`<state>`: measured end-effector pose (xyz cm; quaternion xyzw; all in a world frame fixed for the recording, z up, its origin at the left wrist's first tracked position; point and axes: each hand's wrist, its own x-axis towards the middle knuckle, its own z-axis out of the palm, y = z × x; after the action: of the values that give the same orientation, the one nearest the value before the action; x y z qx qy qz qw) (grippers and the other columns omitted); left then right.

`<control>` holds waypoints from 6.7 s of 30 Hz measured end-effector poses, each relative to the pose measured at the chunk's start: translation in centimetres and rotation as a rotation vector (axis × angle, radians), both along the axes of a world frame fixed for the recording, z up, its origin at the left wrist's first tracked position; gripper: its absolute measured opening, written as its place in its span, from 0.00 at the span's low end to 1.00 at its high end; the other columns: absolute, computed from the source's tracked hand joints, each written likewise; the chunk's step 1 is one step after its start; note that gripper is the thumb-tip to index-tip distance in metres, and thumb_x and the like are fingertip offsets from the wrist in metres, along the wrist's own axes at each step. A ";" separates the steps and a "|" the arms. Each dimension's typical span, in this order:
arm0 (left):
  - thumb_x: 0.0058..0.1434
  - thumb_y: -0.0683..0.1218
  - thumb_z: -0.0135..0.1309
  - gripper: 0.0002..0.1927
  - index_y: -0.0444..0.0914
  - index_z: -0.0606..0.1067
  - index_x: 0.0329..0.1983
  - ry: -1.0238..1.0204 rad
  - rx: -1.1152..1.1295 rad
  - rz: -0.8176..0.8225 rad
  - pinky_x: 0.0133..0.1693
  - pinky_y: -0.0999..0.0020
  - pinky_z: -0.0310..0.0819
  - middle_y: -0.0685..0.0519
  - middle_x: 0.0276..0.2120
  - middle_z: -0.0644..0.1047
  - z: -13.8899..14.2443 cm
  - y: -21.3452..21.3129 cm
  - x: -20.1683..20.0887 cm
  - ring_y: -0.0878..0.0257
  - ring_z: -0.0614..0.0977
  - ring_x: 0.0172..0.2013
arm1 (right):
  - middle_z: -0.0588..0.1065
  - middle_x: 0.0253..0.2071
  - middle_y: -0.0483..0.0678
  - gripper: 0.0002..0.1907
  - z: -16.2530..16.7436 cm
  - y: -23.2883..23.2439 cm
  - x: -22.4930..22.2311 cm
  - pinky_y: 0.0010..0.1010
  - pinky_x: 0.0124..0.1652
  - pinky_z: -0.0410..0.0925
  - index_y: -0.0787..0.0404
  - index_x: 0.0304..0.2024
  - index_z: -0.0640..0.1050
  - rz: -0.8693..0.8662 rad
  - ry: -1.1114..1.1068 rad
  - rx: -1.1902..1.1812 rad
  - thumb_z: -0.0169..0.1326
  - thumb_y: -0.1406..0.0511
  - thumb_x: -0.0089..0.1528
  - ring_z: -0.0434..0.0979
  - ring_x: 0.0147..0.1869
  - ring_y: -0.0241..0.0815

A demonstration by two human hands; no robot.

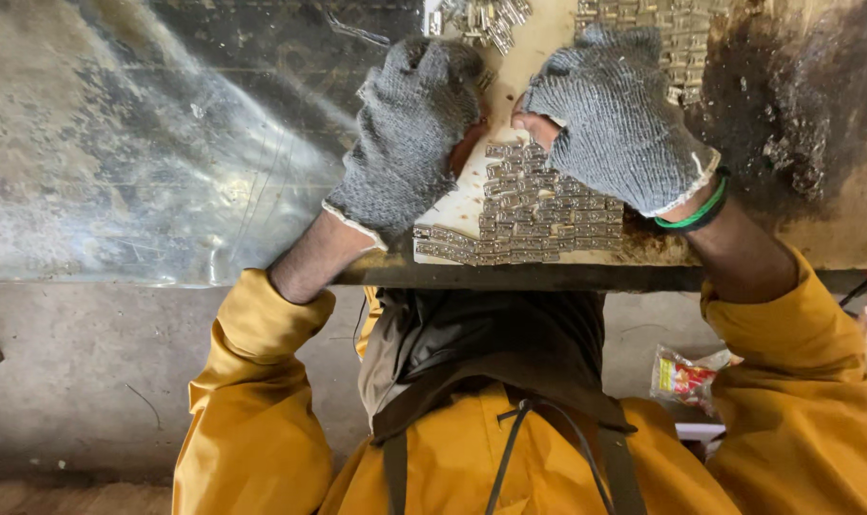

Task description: The person picks small metal buckle components from a pile and arranges them in neat rows on a board on the workbench, gradually filling the board with aligned rows of buckles.

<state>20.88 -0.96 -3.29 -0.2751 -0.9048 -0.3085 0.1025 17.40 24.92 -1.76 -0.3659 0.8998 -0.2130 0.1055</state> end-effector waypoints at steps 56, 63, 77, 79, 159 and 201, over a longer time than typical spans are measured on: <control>0.56 0.43 0.65 0.11 0.39 0.74 0.37 0.237 -0.102 -0.003 0.44 0.56 0.70 0.51 0.53 0.73 -0.8 2.9 -2.9 0.54 0.75 0.51 | 0.77 0.37 0.50 0.10 0.0 2.5 -2.2 0.47 0.50 0.69 0.60 0.35 0.83 0.137 0.286 0.006 0.58 0.63 0.70 0.77 0.42 0.49; 0.66 0.41 0.64 0.17 0.34 0.74 0.55 -0.138 0.136 0.053 0.44 0.64 0.80 0.42 0.53 0.74 -4.0 4.1 -2.7 0.56 0.78 0.49 | 0.78 0.34 0.51 0.09 1.7 2.4 -1.4 0.42 0.39 0.66 0.60 0.36 0.85 0.086 0.112 0.039 0.60 0.62 0.65 0.75 0.35 0.47; 0.67 0.55 0.63 0.18 0.41 0.75 0.52 -0.009 -0.097 0.115 0.48 0.50 0.70 0.48 0.56 0.72 -2.0 0.5 -3.7 0.52 0.72 0.54 | 0.77 0.31 0.54 0.14 -0.8 -0.2 -4.6 0.36 0.34 0.70 0.61 0.40 0.81 -0.105 0.082 0.176 0.54 0.58 0.73 0.75 0.33 0.45; 0.68 0.56 0.63 0.16 0.42 0.76 0.46 0.170 -0.269 0.130 0.46 0.48 0.66 0.45 0.55 0.70 -2.0 0.0 -3.3 0.49 0.70 0.54 | 0.78 0.33 0.50 0.09 -0.3 -0.3 -4.3 0.39 0.40 0.72 0.58 0.39 0.81 -0.004 0.244 0.093 0.57 0.62 0.71 0.77 0.35 0.43; 0.65 0.45 0.59 0.07 0.36 0.78 0.37 -0.063 -0.027 0.102 0.38 0.61 0.77 0.45 0.41 0.77 -2.6 3.8 -7.1 0.56 0.80 0.41 | 0.79 0.36 0.47 0.06 -2.8 2.1 -3.8 0.34 0.37 0.72 0.60 0.42 0.81 -0.062 0.285 -0.108 0.58 0.65 0.73 0.78 0.37 0.41; 0.61 0.47 0.68 0.10 0.39 0.78 0.37 0.145 -0.129 0.035 0.40 0.57 0.75 0.48 0.51 0.77 -1.3 4.3 -4.3 0.57 0.76 0.50 | 0.80 0.42 0.46 0.14 -3.3 4.3 -3.4 0.39 0.48 0.73 0.56 0.47 0.84 -0.002 0.257 -0.025 0.57 0.54 0.75 0.79 0.42 0.42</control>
<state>16.58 3.30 -4.55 -0.2868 -0.9176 -0.2270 0.1554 13.99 29.17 -5.09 -0.3906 0.9035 -0.1756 -0.0152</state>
